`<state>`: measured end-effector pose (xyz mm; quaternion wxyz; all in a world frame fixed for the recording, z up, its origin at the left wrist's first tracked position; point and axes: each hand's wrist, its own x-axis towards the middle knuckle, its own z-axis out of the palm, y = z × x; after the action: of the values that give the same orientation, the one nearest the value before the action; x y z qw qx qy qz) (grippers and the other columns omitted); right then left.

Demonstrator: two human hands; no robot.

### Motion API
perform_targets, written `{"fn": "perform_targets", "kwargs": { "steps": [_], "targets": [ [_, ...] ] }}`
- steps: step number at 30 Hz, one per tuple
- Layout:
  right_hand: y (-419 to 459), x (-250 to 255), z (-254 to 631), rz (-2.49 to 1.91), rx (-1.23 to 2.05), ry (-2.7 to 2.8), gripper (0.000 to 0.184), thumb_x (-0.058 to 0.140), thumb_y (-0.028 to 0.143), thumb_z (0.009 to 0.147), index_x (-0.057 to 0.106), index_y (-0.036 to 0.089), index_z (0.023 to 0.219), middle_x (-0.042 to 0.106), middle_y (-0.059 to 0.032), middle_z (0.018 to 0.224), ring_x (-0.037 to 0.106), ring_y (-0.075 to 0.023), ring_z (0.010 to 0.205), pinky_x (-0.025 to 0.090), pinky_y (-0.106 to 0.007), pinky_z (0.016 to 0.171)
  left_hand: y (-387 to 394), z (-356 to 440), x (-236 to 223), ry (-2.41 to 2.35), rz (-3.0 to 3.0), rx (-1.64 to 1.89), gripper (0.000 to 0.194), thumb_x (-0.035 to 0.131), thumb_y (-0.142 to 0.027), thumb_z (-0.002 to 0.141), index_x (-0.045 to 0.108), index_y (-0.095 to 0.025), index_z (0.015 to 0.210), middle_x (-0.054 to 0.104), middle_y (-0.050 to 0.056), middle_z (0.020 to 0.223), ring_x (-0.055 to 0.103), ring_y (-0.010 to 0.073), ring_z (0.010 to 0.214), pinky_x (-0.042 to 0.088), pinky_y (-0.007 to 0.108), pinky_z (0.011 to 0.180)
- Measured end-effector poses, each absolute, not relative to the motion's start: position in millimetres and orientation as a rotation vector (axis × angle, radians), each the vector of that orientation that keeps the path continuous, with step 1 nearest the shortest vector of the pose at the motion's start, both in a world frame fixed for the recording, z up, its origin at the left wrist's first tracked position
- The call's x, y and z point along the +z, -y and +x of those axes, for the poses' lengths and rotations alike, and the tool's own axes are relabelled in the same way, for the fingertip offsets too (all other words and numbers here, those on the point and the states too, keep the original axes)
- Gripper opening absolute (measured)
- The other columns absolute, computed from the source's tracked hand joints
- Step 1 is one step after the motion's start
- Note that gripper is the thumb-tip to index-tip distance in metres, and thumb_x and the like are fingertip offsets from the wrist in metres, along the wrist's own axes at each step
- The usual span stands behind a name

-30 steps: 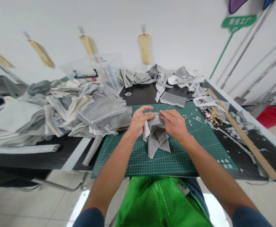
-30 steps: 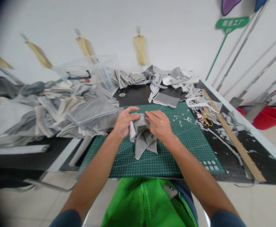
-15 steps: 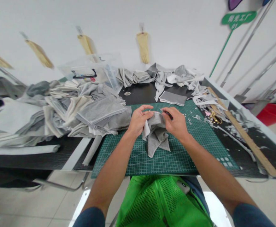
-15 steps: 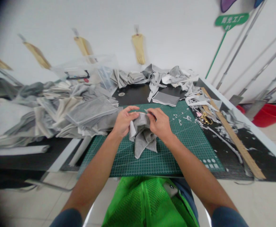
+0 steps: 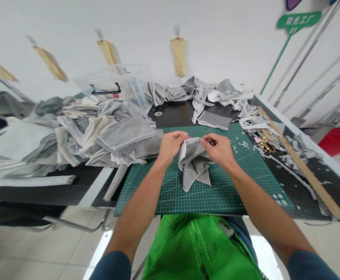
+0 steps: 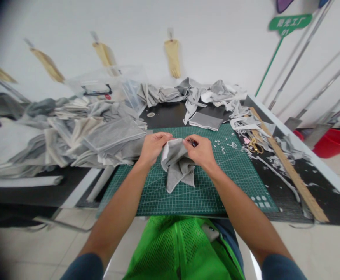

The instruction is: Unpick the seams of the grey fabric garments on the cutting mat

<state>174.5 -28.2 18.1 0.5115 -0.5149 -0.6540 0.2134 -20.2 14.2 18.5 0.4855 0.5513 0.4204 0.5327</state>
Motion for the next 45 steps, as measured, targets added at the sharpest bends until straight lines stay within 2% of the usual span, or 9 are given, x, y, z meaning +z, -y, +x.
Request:
{"fn": "perform_targets", "kwargs": {
  "steps": [4,7,12,14,21,28,35,41,45],
  "targets": [
    [28.8,21.0,178.7,-1.242,0.481,1.557,0.019,0.064,0.035,0.085,0.069,0.02,0.075,0.062,0.0004,0.066,0.048,-0.0149,0.061,0.035,-0.029,0.059,-21.7,-24.4,15.9,-1.1,1.313,1.296,0.046,0.073,-0.06,0.083,0.076,-0.014,0.079,0.077,0.012,0.078,0.071,0.0221,0.072,0.055,0.036,0.075],
    [29.2,21.8,178.7,-1.248,0.475,1.559,0.019,0.064,0.035,0.085,0.068,0.02,0.074,0.061,0.0004,0.065,0.048,-0.015,0.061,0.036,-0.029,0.059,-17.1,-24.1,21.3,-1.069,1.407,1.337,0.054,0.066,-0.067,0.087,0.074,-0.016,0.073,0.077,0.013,0.084,0.073,0.0262,0.089,0.054,0.039,0.089],
    [30.2,22.4,177.1,-1.27,0.499,1.558,0.018,0.065,0.035,0.084,0.069,0.019,0.076,0.06,0.0012,0.062,0.049,-0.0145,0.059,0.036,-0.028,0.058,3.7,-14.0,26.6,-0.94,1.823,1.274,0.053,0.089,-0.05,0.069,0.073,-0.02,0.11,0.073,0.01,0.12,0.064,0.0293,0.118,0.046,0.04,0.105],
    [30.7,22.4,176.5,-1.273,0.518,1.561,0.017,0.065,0.035,0.083,0.07,0.019,0.077,0.06,0.0013,0.062,0.049,-0.0143,0.059,0.037,-0.028,0.058,9.7,-7.9,24.0,-0.973,1.953,1.218,0.058,0.094,-0.038,0.06,0.069,-0.021,0.109,0.071,0.008,0.115,0.064,0.027,0.109,0.047,0.039,0.1],
    [26.8,17.4,181.0,-1.273,0.63,1.427,0.015,0.069,0.033,0.078,0.069,0.019,0.075,0.054,0.0034,0.058,0.044,-0.0125,0.054,0.031,-0.028,0.053,-1.9,-11.9,17.6,-1.046,1.808,1.23,0.014,0.067,-0.011,0.07,0.063,-0.019,0.081,0.065,-0.001,0.075,0.058,0.015,0.071,0.042,0.027,0.068],
    [22.1,19.6,195.2,-1.386,0.55,1.556,0.013,0.064,0.026,0.077,0.07,0.019,0.068,0.063,0.0004,0.061,0.051,-0.0153,0.06,0.036,-0.03,0.058,-9.6,-19.0,18.3,-0.987,1.483,1.238,0.022,0.073,-0.021,0.075,0.065,-0.021,0.096,0.065,-0.002,0.067,0.052,0.0118,0.057,0.032,0.023,0.054],
    [30.4,29.0,189.3,-1.115,0.675,1.739,0.04,0.065,0.047,0.092,0.076,0.019,0.119,0.079,-0.0061,0.1,0.063,-0.0178,0.076,0.047,-0.031,0.07,4.7,-13.6,24.9,-0.823,1.412,1.152,0.033,0.08,-0.042,0.082,0.068,-0.022,0.105,0.055,-0.003,0.064,0.044,0.01,0.053,0.03,0.023,0.05],
    [35.5,27.9,178.5,-1.058,0.843,1.743,0.032,0.077,0.048,0.084,0.08,0.019,0.097,0.078,-0.0043,0.089,0.061,-0.0157,0.072,0.046,-0.03,0.068,3.7,-12.2,23.4,-0.841,1.428,1.194,0.038,0.076,-0.054,0.085,0.069,-0.021,0.103,0.054,-0.003,0.065,0.043,0.0109,0.054,0.034,0.025,0.053],
    [32.9,24.0,177.5,-1.07,0.873,1.638,0.028,0.077,0.046,0.082,0.082,0.019,0.091,0.078,-0.0044,0.085,0.063,-0.0172,0.073,0.046,-0.03,0.069,5.4,-14.3,26.4,-0.808,1.49,1.086,0.044,0.085,-0.044,0.077,0.066,-0.02,0.108,0.058,-0.004,0.066,0.044,0.0093,0.054,0.031,0.023,0.053]
  ]
}}
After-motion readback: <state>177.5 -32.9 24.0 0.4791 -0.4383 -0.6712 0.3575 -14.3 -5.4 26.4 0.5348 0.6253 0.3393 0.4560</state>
